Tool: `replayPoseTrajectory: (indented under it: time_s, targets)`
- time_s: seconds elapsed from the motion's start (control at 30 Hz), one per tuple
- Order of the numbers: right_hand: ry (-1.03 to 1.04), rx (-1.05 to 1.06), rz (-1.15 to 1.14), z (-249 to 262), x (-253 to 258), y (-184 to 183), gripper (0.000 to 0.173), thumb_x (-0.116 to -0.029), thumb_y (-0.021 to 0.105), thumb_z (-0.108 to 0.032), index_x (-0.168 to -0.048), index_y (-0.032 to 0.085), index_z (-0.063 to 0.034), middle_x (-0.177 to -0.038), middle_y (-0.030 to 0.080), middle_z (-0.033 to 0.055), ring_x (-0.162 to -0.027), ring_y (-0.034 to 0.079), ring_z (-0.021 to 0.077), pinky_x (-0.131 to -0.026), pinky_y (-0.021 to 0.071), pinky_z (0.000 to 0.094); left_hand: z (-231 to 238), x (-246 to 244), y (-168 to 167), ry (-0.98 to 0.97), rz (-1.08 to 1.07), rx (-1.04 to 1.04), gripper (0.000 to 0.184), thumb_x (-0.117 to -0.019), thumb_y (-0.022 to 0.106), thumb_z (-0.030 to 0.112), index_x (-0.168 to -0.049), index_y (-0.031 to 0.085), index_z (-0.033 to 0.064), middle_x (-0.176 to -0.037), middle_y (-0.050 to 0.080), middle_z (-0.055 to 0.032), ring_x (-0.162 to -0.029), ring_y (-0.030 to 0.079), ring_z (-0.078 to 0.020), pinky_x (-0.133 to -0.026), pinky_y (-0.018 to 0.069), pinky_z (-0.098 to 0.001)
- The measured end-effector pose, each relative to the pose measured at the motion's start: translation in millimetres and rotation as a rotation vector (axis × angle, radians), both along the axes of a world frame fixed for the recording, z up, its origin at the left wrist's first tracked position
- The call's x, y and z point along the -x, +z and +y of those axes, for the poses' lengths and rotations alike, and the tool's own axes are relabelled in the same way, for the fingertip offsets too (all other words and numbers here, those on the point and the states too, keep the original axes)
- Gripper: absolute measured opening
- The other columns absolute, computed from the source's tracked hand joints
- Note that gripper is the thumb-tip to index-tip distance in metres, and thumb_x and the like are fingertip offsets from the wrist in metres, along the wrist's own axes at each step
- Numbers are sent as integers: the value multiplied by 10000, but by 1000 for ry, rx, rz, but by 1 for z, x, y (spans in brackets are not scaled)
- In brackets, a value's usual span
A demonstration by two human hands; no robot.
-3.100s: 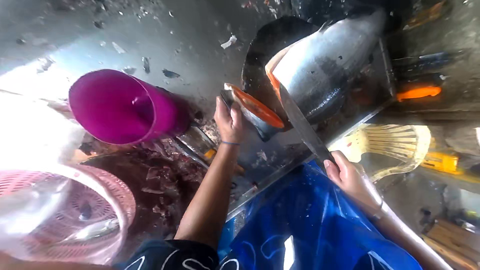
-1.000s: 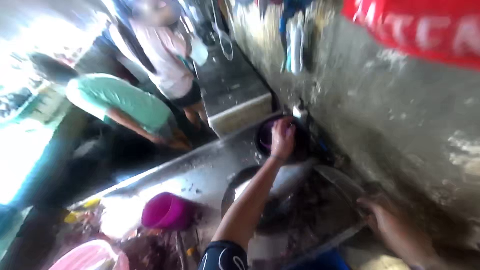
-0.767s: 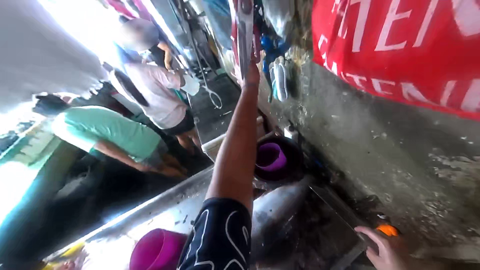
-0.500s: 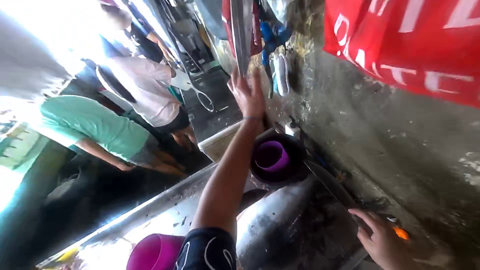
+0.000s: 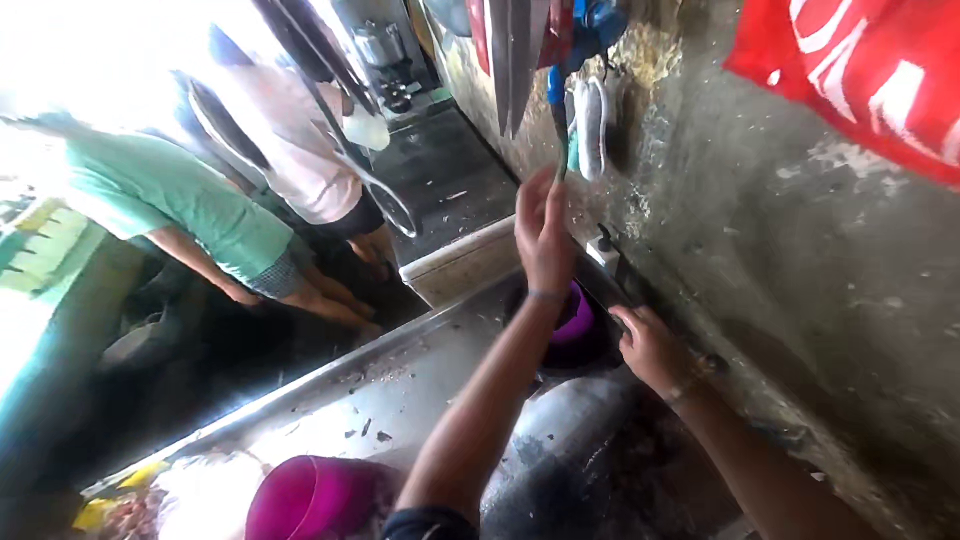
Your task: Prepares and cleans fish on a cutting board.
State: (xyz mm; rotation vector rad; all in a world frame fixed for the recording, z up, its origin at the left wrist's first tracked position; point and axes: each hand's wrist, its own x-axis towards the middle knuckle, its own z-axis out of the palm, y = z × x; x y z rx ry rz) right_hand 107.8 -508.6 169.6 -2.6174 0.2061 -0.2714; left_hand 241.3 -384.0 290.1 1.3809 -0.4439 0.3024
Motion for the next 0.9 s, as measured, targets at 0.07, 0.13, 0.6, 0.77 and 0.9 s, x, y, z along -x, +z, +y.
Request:
replayPoseTrajectory:
  time_s: [0.07, 0.13, 0.6, 0.77, 0.9]
  targets:
    - [23, 27, 46, 6, -32, 9, 442, -967, 597, -93, -1399, 630, -180, -1237, 658, 237, -1151, 649, 416, -966, 539, 590, 7, 0, -57, 103, 381, 66, 595, -1030, 585, 275, -1498, 339, 3, -1328, 568, -216, -1151, 612, -283, -924, 559, -451]
    - [40, 27, 82, 13, -55, 19, 457, -960, 647, -109, -1408, 610, -187, -1256, 631, 244, -1094, 652, 443, -900, 548, 626, 4, -2, -89, 76, 718, 86, 668, -1031, 596, 328, -1540, 299, 13, -1362, 568, -242, -1174, 612, -313, -953, 542, -470]
    - [67, 191, 89, 28, -106, 7, 458, -970, 584, -69, -1414, 579, -180, -1231, 627, 255, -1045, 673, 449, -775, 585, 598, -22, -120, -74, -131, 258, -695, 263, -1043, 561, 126, -1266, 692, 81, -1127, 747, -85, -943, 736, -170, -866, 614, -392]
    - [85, 175, 165, 29, -108, 4, 500, -971, 563, -25, -1439, 556, -201, -1372, 567, 258, -1176, 627, 462, -828, 585, 597, -18, -124, -69, -155, 167, -859, 301, -1086, 460, 225, -1199, 701, 85, -1138, 721, -104, -1020, 687, -223, -935, 543, -473]
    - [95, 95, 128, 29, -109, 0, 565, -946, 632, -63, -1477, 536, -230, -1409, 540, 255, -1200, 611, 465, -845, 584, 612, 9, -87, -89, 80, 188, -646, 314, -1071, 444, 151, -1249, 681, 48, -1158, 720, -126, -1039, 690, -220, -942, 556, -453]
